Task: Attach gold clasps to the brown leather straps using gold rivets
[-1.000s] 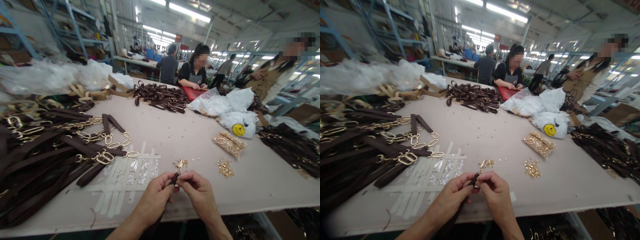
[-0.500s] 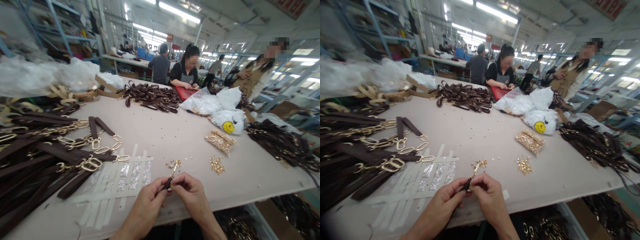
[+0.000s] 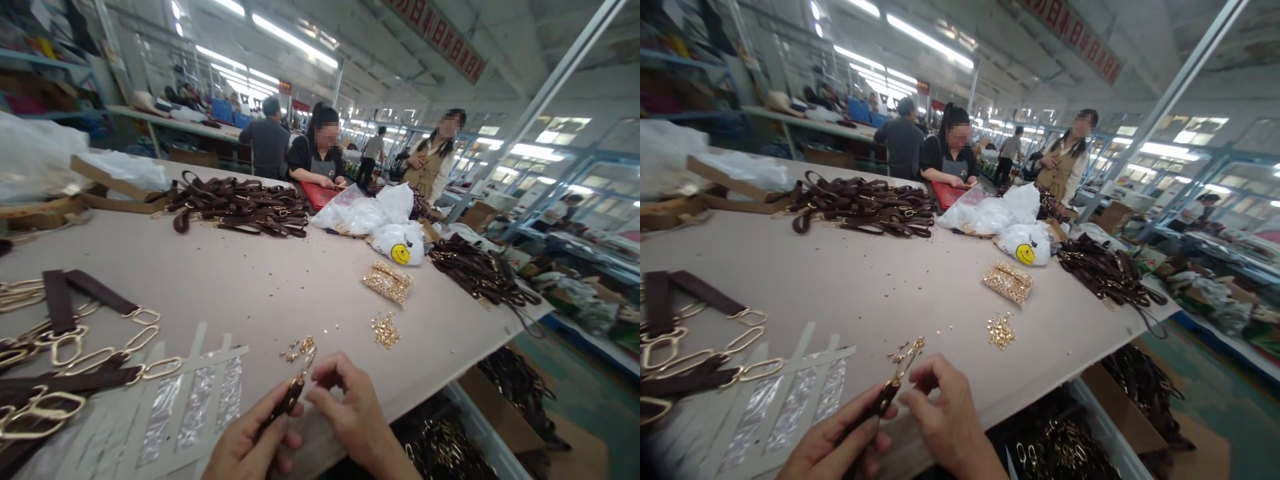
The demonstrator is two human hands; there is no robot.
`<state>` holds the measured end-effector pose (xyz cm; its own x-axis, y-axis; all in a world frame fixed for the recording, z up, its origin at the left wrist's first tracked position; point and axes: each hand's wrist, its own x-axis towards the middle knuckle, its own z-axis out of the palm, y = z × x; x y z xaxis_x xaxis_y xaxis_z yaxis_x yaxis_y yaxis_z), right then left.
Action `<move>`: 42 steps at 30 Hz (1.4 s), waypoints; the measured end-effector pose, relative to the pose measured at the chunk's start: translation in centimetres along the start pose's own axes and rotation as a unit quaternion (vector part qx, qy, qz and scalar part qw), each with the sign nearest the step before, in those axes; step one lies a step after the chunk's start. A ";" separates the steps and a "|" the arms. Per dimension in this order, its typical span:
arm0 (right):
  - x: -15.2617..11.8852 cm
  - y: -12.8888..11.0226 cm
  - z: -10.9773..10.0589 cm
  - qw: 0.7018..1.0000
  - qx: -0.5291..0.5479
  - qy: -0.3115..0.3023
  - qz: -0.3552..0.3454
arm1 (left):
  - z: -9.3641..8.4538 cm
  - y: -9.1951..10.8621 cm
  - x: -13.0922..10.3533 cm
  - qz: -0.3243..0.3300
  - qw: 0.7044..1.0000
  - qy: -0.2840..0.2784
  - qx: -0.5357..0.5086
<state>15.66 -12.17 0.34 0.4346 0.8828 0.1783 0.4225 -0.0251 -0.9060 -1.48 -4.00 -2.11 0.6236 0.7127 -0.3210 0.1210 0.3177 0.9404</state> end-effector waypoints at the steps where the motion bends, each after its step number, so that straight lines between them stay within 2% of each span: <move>1: 0.4 1.0 -1.4 0.997 -0.073 0.012 -0.025 | -0.2 0.2 0.1 -0.012 1.000 0.012 -0.001; 3: 1.2 3.5 -4.7 0.966 -0.240 0.050 -0.076 | -0.8 0.7 0.4 -0.029 0.999 0.043 -0.001; 4: 1.6 4.9 -6.3 0.953 -0.285 0.063 -0.083 | -1.0 0.8 0.4 -0.038 0.998 0.055 -0.009; 6: 2.4 7.2 -9.0 0.933 -0.344 0.063 -0.091 | -1.4 1.0 0.6 -0.060 0.994 0.081 -0.046; 8: 3.1 8.7 -10.7 0.920 -0.379 0.045 -0.096 | -1.4 1.0 0.6 -0.077 0.988 0.106 -0.087; 10: 3.6 9.4 -11.3 0.904 -0.413 0.022 -0.104 | -1.2 1.0 0.5 -0.085 0.983 0.113 -0.115; 14: 4.0 9.5 -11.2 0.885 -0.450 -0.018 -0.119 | -0.5 1.8 0.0 -0.099 0.983 0.069 -0.141; 20: 4.6 10.3 -12.0 0.883 -0.451 -0.027 -0.127 | 0.0 2.3 0.2 -0.052 0.991 0.019 -0.120; 21: 4.7 10.1 -11.7 0.891 -0.437 -0.024 -0.124 | 0.0 2.2 0.3 -0.051 0.991 0.022 -0.120; 23: 4.4 9.2 -10.2 0.930 -0.355 -0.013 -0.094 | 0.0 1.8 0.6 -0.049 0.992 0.037 -0.113; 25: 3.5 7.5 -7.5 0.979 -0.200 0.003 -0.042 | 0.1 1.4 0.9 -0.040 0.993 0.049 -0.100; 26: 2.9 6.5 -5.8 0.993 -0.113 0.008 -0.017 | 0.1 1.2 1.0 -0.035 0.993 0.053 -0.095; 29: 1.2 3.6 -0.8 0.999 0.037 -0.003 0.002 | 0.1 1.0 1.2 -0.016 0.995 0.058 -0.082; 31: 0.6 2.3 1.6 0.998 0.054 -0.021 -0.020 | 0.1 0.9 1.2 0.000 0.996 0.056 -0.075; 34: 0.3 1.6 3.5 0.997 0.029 -0.038 -0.065 | 0.1 0.6 1.2 0.024 0.996 0.053 -0.073; 42: -0.1 2.0 4.3 0.990 -0.061 0.005 -0.130 | 0.0 0.2 0.9 0.061 0.994 0.056 -0.066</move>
<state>13.02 -10.32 -3.13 0.3058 0.8621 0.4040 0.6140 0.1457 -0.7757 -0.87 -3.26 -2.19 0.5368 0.8139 -0.2222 -0.0580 0.2984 0.9527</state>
